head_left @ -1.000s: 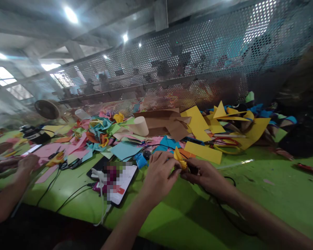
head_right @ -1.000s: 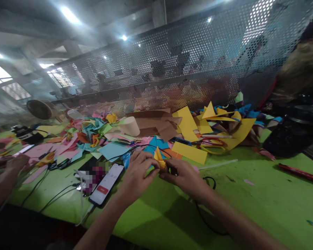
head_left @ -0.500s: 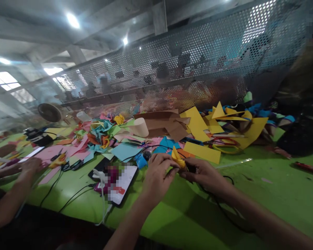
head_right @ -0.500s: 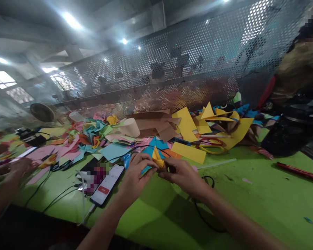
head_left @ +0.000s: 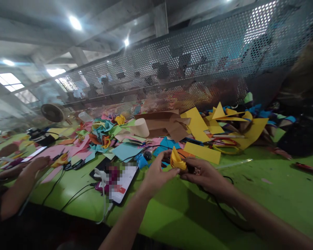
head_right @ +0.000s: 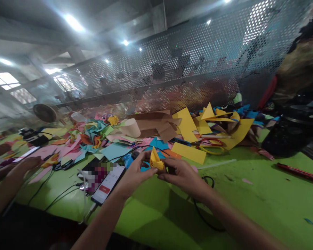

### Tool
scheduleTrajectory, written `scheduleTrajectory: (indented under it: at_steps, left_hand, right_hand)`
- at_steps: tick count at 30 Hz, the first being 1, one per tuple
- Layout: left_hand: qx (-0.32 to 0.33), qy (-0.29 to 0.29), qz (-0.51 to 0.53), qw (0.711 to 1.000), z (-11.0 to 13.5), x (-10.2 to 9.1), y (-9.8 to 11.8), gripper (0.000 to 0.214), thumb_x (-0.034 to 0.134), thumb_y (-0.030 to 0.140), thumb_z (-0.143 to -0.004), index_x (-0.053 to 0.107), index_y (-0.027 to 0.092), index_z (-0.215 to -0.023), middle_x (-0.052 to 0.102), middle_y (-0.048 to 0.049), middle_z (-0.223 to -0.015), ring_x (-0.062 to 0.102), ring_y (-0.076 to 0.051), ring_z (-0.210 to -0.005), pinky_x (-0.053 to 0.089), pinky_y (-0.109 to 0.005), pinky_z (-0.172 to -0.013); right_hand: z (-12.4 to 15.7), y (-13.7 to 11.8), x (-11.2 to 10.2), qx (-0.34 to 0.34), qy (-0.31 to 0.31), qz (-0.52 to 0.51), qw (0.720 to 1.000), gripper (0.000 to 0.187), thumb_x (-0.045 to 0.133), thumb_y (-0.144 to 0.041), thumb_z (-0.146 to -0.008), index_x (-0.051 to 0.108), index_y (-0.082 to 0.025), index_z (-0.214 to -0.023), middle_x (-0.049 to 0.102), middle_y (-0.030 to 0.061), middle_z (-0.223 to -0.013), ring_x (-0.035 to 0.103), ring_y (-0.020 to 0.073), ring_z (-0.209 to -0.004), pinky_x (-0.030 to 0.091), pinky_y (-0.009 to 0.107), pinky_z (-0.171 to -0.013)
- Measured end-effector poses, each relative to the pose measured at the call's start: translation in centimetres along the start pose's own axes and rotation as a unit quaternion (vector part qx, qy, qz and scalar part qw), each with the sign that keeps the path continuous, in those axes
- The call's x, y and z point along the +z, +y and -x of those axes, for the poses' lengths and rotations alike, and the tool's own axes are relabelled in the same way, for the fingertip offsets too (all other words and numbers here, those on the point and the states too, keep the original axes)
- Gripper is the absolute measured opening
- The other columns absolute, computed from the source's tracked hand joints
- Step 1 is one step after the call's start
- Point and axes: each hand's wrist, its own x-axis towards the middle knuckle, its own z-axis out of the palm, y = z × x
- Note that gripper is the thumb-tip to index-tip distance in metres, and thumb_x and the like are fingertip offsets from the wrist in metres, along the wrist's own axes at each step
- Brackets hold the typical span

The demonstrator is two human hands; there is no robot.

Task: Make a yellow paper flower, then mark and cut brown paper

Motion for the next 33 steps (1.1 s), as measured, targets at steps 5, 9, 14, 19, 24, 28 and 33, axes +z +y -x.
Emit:
scheduleTrajectory:
  at_steps: [5, 9, 14, 19, 24, 28, 33]
  left_hand:
    - [-0.023, -0.074, 0.007, 0.997, -0.4, -0.5, 0.4, 0.037, 0.066, 0.026, -0.08, 0.066, 0.018, -0.116, 0.071, -0.0065, -0.113, 0.063, -0.026, -0.105, 0.049, -0.037, -0.093]
    - [-0.015, -0.077, 0.022, 0.997, -0.6, -0.5, 0.4, 0.034, 0.066, 0.023, -0.079, 0.067, 0.018, -0.113, 0.072, -0.0061, -0.109, 0.065, -0.026, -0.102, 0.052, -0.036, -0.087]
    - [-0.01, -0.065, 0.02, 0.998, -0.6, -0.2, 0.2, 0.029, 0.064, 0.02, -0.078, 0.065, 0.018, -0.108, 0.071, -0.0051, -0.106, 0.065, -0.023, -0.097, 0.052, -0.034, -0.086]
    - [-0.012, -0.039, 0.058, 0.998, -0.6, 0.3, 0.2, 0.025, 0.063, 0.021, -0.078, 0.062, 0.018, -0.103, 0.071, -0.0044, -0.105, 0.065, -0.021, -0.097, 0.052, -0.033, -0.086]
    - [-0.036, -0.029, 0.075, 0.996, -0.7, 0.3, -0.4, 0.026, 0.064, 0.021, -0.075, 0.06, 0.018, -0.101, 0.069, -0.0035, -0.098, 0.065, -0.02, -0.091, 0.052, -0.032, -0.083]
    - [-0.06, -0.049, 0.095, 0.992, -0.7, -0.1, -0.7, 0.025, 0.065, 0.018, -0.074, 0.059, 0.018, -0.098, 0.067, -0.0023, -0.092, 0.063, -0.018, -0.083, 0.051, -0.03, -0.075]
    - [-0.081, -0.068, 0.14, 0.984, -0.5, -0.2, -0.6, 0.027, 0.066, 0.016, -0.07, 0.058, 0.018, -0.096, 0.065, -0.001, -0.088, 0.061, -0.016, -0.077, 0.048, -0.027, -0.068]
  right_hand:
    - [0.1, 0.1, 0.3, 0.026, 0.001, -0.032, 0.999, 0.022, 0.07, -0.032, -0.081, 0.066, -0.024, -0.102, 0.064, 0.0, -0.088, 0.054, 0.0163, -0.075, 0.042, 0.026, -0.067]
    - [0.1, 0.2, 0.6, 0.06, 0.049, -0.044, 0.996, 0.03, 0.073, -0.031, -0.074, 0.057, -0.022, -0.098, 0.06, -0.001, -0.082, 0.051, 0.0143, -0.069, 0.042, 0.026, -0.062]
    - [0.1, 0.0, 0.5, 0.076, 0.073, -0.042, 0.993, 0.028, 0.076, -0.032, -0.071, 0.052, -0.022, -0.084, 0.054, -0.0034, -0.072, 0.048, 0.0129, -0.064, 0.04, 0.024, -0.057]
    - [0.0, 0.1, 0.4, 0.061, 0.081, -0.052, 0.993, 0.024, 0.072, -0.035, -0.076, 0.059, -0.021, -0.092, 0.062, 0.0003, -0.08, 0.054, 0.0142, -0.068, 0.044, 0.025, -0.06]
    - [-0.1, 0.2, 0.5, 0.06, 0.069, -0.072, 0.993, 0.024, 0.071, -0.038, -0.078, 0.061, -0.021, -0.094, 0.067, 0.0026, -0.086, 0.059, 0.0158, -0.074, 0.047, 0.027, -0.065]
    - [0.0, 0.5, 0.6, 0.057, 0.055, -0.093, 0.992, 0.025, 0.072, -0.04, -0.08, 0.063, -0.021, -0.093, 0.067, 0.0015, -0.085, 0.058, 0.0142, -0.072, 0.047, 0.026, -0.065]
    - [0.1, 1.6, 0.9, 0.066, 0.035, -0.094, 0.993, 0.027, 0.071, -0.043, -0.082, 0.065, -0.021, -0.096, 0.066, 0.0013, -0.086, 0.056, 0.0134, -0.07, 0.045, 0.025, -0.063]
